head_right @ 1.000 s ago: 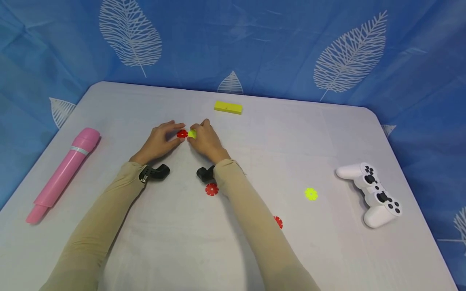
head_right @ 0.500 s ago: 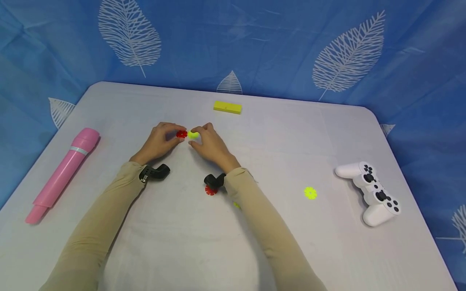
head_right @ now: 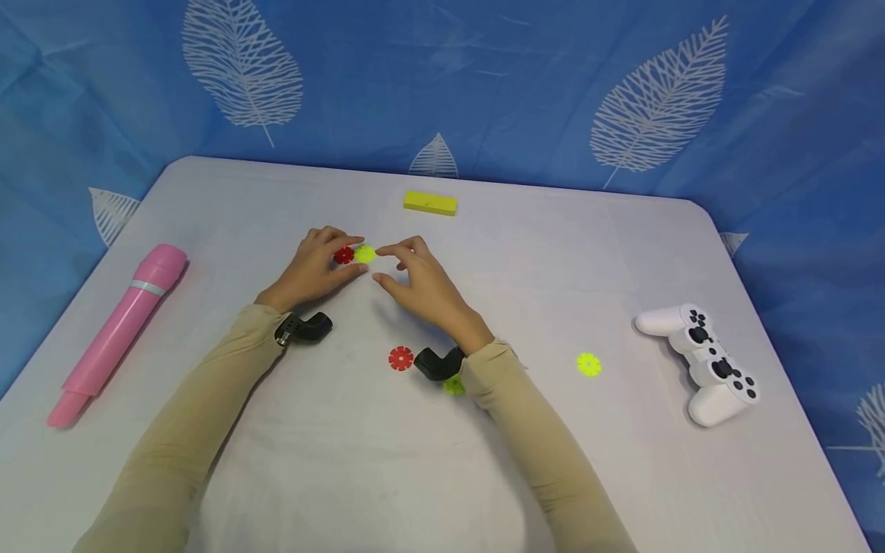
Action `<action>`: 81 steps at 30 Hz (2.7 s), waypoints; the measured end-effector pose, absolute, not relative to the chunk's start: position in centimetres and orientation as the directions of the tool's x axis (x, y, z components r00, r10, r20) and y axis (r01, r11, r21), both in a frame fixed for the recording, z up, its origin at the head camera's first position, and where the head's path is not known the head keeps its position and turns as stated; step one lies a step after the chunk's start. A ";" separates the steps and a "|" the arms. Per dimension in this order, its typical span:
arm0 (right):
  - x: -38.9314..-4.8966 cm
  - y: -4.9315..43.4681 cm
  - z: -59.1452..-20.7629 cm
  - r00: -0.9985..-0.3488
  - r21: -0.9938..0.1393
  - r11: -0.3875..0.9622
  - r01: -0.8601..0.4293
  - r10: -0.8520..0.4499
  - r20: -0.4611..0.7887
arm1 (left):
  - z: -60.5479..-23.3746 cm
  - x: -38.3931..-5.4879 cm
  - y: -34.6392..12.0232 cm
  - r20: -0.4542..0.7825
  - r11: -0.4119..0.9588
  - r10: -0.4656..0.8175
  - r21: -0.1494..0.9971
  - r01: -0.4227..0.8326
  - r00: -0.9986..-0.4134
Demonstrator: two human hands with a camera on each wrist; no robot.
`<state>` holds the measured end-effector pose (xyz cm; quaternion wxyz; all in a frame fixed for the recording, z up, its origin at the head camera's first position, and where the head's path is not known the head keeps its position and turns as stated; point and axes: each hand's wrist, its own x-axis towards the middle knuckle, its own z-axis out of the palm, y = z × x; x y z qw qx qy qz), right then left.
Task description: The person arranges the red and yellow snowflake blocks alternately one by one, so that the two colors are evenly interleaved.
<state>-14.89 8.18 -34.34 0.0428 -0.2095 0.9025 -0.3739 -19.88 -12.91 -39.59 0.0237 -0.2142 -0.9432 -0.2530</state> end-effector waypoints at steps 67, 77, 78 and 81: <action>-7.1 10.4 -37.6 -0.856 -0.478 0.739 -0.475 -0.513 0.057 | -39.6 -20.4 -11.6 0.152 0.765 0.437 0.456 0.455 -0.887; -6.8 10.1 -37.3 -0.883 -0.556 0.733 -0.392 -0.469 0.005 | -39.4 -20.4 -11.6 0.145 0.764 0.432 0.465 0.447 -0.890; -6.8 10.1 -37.3 -0.887 -0.562 0.734 -0.382 -0.462 -0.002 | -39.4 -20.4 -11.6 0.145 0.764 0.433 0.465 0.447 -0.890; -6.7 10.0 -37.4 -0.895 -0.574 0.737 -0.357 -0.445 -0.015 | -39.4 -20.4 -11.6 0.147 0.760 0.436 0.467 0.451 -0.888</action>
